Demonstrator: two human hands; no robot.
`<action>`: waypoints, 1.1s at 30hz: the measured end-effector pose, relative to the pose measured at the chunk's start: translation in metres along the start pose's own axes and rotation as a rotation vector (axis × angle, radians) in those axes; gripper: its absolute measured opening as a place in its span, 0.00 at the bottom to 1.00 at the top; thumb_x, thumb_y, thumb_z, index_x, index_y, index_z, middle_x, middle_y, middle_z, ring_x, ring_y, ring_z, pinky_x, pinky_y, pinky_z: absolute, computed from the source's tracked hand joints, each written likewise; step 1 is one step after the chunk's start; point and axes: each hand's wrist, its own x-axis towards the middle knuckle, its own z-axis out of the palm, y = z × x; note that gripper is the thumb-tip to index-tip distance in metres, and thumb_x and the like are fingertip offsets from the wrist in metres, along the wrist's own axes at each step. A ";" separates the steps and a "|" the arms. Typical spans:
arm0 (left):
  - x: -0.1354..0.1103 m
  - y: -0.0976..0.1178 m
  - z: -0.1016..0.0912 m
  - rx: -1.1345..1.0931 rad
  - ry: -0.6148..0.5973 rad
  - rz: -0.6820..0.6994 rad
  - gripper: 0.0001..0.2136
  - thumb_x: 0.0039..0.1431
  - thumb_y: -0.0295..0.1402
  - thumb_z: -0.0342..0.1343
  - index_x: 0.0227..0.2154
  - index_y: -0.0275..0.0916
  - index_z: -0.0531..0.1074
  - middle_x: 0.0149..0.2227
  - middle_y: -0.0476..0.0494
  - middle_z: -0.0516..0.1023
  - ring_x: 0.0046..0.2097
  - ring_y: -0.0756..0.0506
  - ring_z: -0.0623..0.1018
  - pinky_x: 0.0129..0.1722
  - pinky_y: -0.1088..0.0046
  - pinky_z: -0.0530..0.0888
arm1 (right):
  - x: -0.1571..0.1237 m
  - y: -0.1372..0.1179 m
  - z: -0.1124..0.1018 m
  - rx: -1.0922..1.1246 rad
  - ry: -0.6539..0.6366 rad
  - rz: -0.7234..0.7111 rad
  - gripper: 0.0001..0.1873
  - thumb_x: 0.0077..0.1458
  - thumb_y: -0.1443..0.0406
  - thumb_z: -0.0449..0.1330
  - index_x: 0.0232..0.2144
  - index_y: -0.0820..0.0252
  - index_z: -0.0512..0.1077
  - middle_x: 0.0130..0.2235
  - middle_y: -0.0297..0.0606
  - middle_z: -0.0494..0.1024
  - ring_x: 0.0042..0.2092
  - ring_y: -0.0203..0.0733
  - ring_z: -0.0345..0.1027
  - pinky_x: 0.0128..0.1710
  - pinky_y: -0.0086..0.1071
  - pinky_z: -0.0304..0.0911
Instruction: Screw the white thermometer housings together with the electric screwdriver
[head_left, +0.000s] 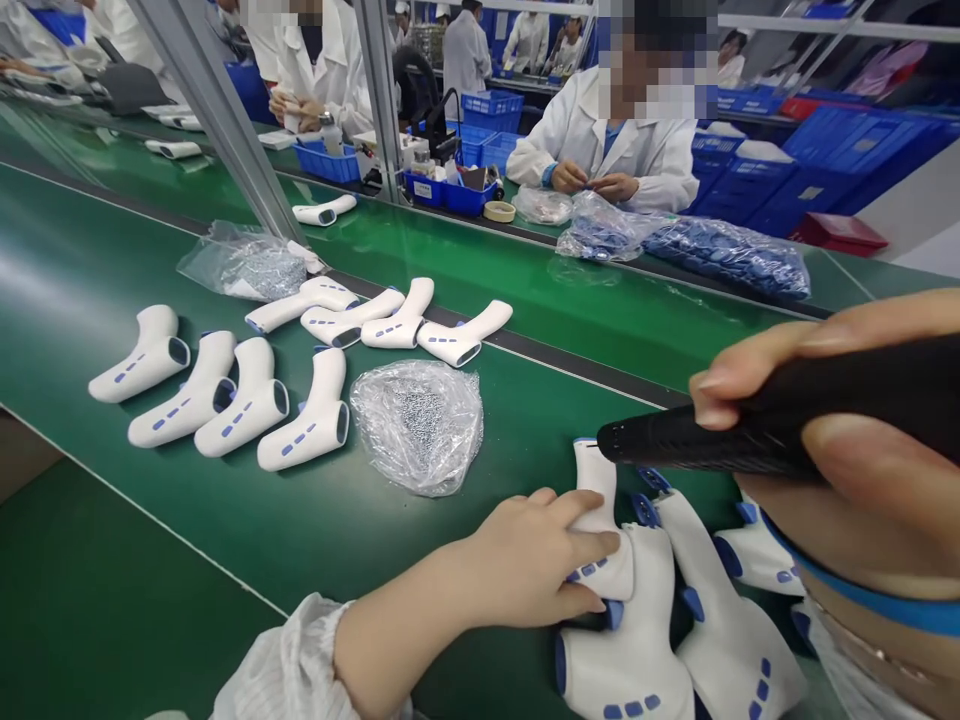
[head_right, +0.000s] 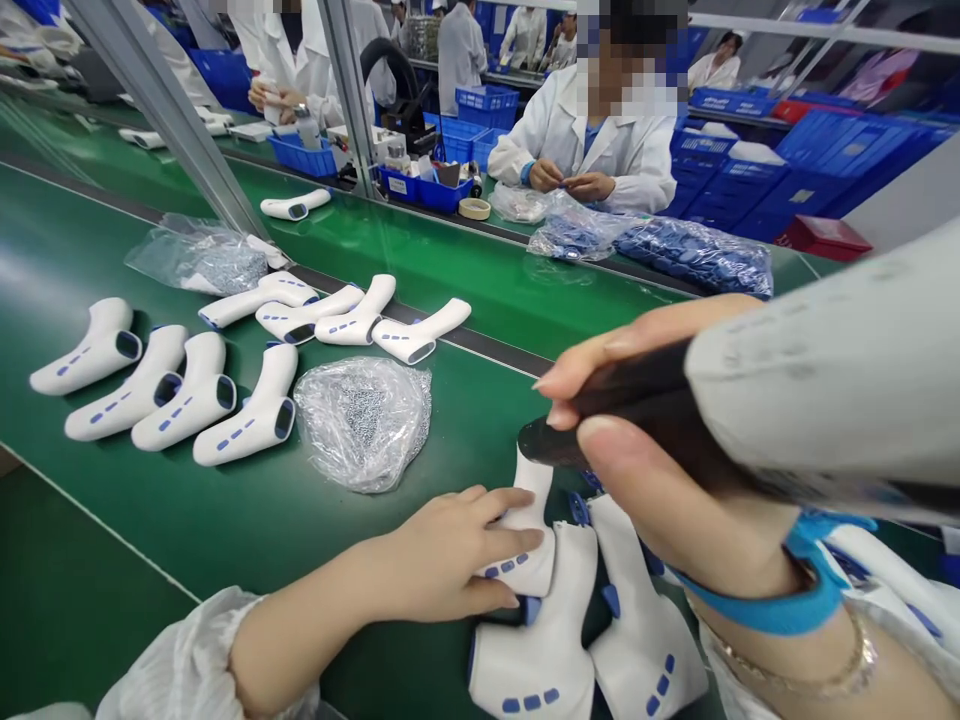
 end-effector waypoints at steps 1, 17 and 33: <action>0.000 0.000 0.000 0.012 -0.002 0.006 0.24 0.55 0.42 0.54 0.54 0.45 0.62 0.59 0.42 0.58 0.46 0.38 0.71 0.41 0.59 0.74 | 0.004 0.003 0.004 0.037 -0.022 -0.016 0.16 0.54 0.55 0.67 0.38 0.53 0.66 0.34 0.37 0.71 0.32 0.47 0.66 0.27 0.41 0.66; 0.001 0.001 0.003 0.090 0.027 0.035 0.23 0.56 0.42 0.52 0.53 0.42 0.62 0.58 0.43 0.59 0.40 0.41 0.70 0.37 0.64 0.73 | 0.009 0.032 0.011 0.122 -0.102 0.066 0.18 0.52 0.57 0.69 0.37 0.58 0.66 0.33 0.40 0.71 0.32 0.47 0.66 0.26 0.39 0.66; 0.002 0.005 -0.002 0.070 -0.041 -0.001 0.22 0.57 0.40 0.52 0.54 0.41 0.59 0.60 0.40 0.56 0.43 0.39 0.70 0.41 0.59 0.73 | 0.028 0.050 0.021 0.119 -0.217 0.081 0.11 0.57 0.62 0.62 0.26 0.59 0.65 0.28 0.33 0.68 0.31 0.40 0.64 0.28 0.35 0.61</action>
